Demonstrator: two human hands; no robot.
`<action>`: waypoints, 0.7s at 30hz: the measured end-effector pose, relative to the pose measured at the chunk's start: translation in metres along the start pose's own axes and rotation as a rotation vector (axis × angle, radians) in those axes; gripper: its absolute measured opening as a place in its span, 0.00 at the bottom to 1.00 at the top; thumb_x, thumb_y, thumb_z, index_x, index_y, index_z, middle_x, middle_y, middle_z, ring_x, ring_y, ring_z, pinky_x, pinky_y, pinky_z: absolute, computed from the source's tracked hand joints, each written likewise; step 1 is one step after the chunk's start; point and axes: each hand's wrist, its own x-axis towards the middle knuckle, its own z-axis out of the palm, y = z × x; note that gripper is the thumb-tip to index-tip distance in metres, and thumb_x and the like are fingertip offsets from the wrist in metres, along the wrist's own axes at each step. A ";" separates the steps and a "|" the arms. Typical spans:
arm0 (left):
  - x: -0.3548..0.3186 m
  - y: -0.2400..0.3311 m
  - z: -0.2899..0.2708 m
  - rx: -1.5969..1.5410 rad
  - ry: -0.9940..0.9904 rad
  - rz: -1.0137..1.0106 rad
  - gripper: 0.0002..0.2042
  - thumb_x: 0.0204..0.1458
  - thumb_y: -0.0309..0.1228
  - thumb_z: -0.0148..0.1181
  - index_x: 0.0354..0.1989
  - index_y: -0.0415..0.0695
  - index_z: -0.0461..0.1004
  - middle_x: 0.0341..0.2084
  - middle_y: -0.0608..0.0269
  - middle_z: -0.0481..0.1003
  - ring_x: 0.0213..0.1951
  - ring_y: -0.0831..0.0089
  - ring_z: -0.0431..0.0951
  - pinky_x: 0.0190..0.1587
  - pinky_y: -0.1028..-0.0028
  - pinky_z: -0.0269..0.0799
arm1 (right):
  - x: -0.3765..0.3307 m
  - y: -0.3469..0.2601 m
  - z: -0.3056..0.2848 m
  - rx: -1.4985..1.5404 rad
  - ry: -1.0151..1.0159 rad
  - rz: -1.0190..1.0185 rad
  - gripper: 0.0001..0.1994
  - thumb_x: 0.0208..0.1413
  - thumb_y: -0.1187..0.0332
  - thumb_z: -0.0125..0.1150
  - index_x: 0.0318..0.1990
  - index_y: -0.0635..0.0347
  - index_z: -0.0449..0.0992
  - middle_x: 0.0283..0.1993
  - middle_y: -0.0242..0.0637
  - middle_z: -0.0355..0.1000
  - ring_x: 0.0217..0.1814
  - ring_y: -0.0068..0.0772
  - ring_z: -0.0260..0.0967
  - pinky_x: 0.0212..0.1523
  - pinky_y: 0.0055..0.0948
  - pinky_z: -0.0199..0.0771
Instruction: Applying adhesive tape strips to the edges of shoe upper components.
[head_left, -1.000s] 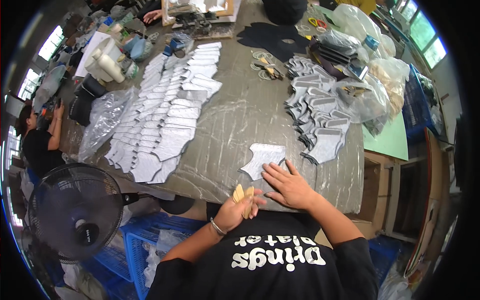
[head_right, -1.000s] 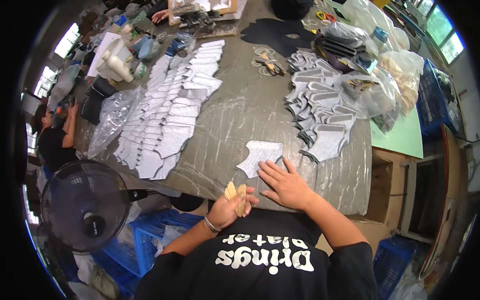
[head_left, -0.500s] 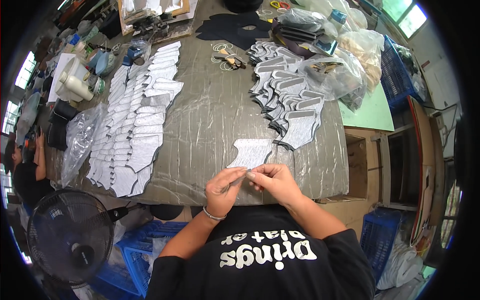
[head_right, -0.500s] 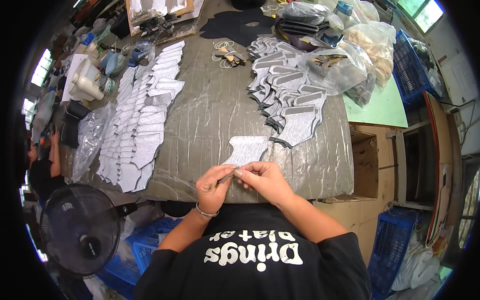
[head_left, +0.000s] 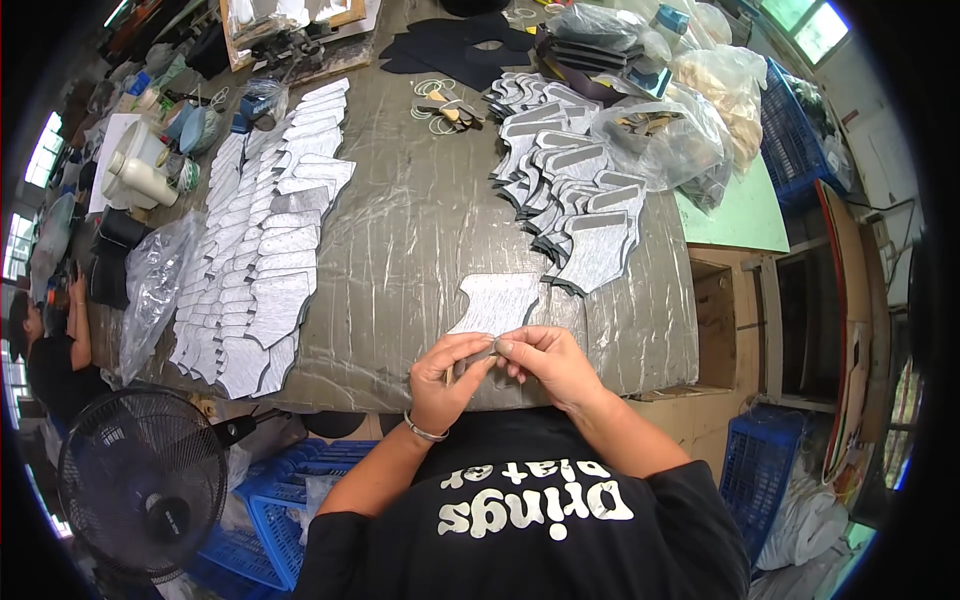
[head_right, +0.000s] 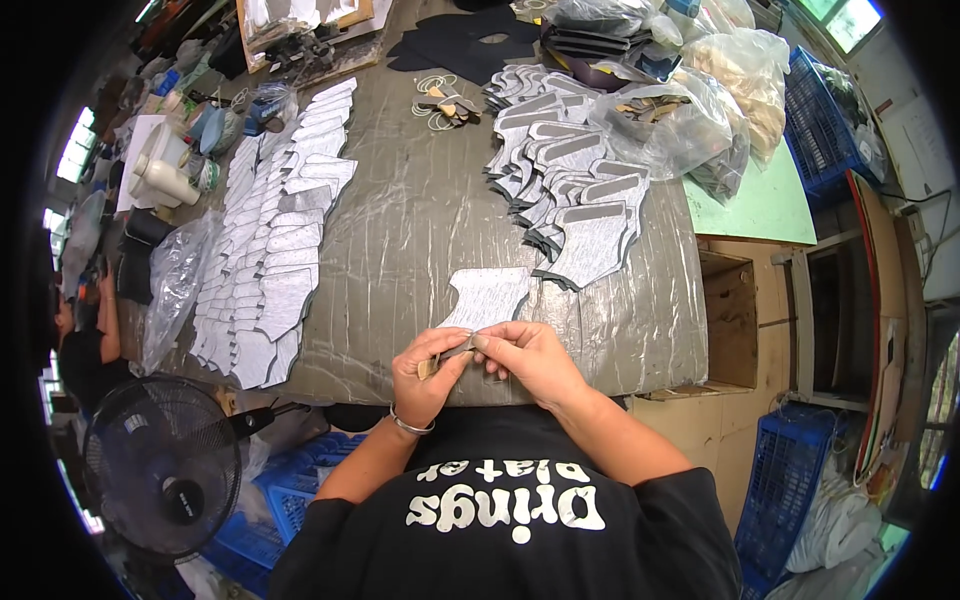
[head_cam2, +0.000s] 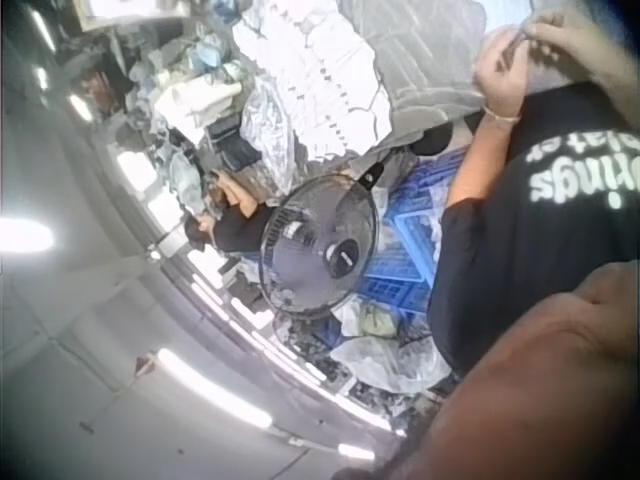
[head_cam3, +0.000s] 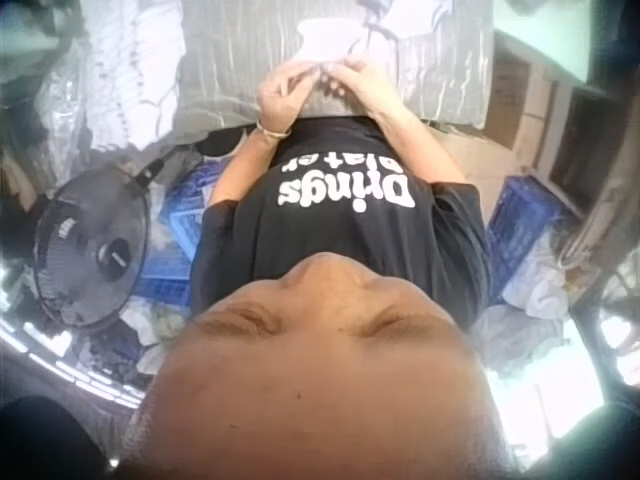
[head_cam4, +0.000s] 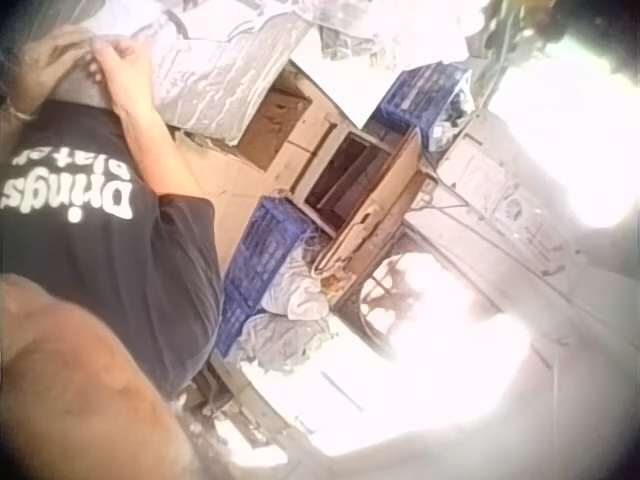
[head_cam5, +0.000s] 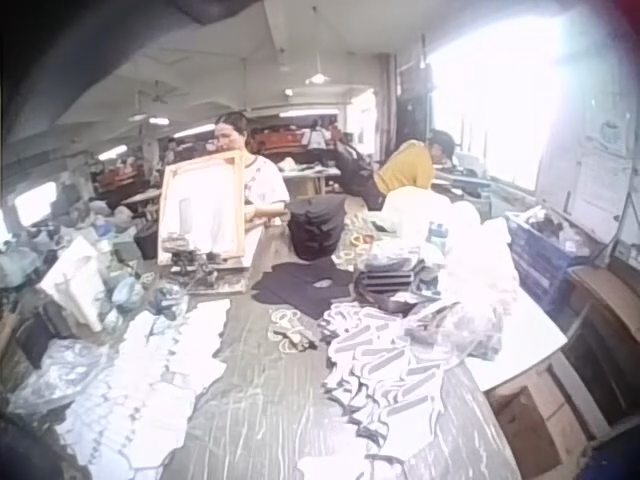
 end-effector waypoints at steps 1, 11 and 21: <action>0.000 -0.001 0.000 0.000 0.000 -0.001 0.11 0.48 0.15 0.62 0.40 0.36 0.80 0.40 0.53 0.79 0.43 0.66 0.80 0.47 0.74 0.74 | 0.000 0.001 0.000 0.000 0.001 0.001 0.12 0.57 0.66 0.65 0.39 0.68 0.79 0.31 0.32 0.76 0.27 0.15 0.68 0.28 0.14 0.67; -0.010 -0.008 0.012 -0.065 0.139 -0.240 0.09 0.52 0.17 0.61 0.41 0.34 0.80 0.33 0.58 0.81 0.32 0.79 0.79 0.36 0.80 0.74 | 0.004 0.007 0.004 0.010 0.062 -0.027 0.10 0.57 0.70 0.65 0.39 0.70 0.79 0.30 0.33 0.76 0.26 0.15 0.68 0.28 0.16 0.69; -0.007 -0.005 0.020 -0.062 0.177 -0.206 0.08 0.53 0.16 0.60 0.41 0.32 0.79 0.32 0.57 0.81 0.27 0.80 0.78 0.30 0.80 0.74 | 0.007 0.016 0.001 -0.003 0.063 -0.110 0.10 0.59 0.68 0.62 0.42 0.69 0.78 0.31 0.32 0.76 0.27 0.14 0.68 0.27 0.14 0.66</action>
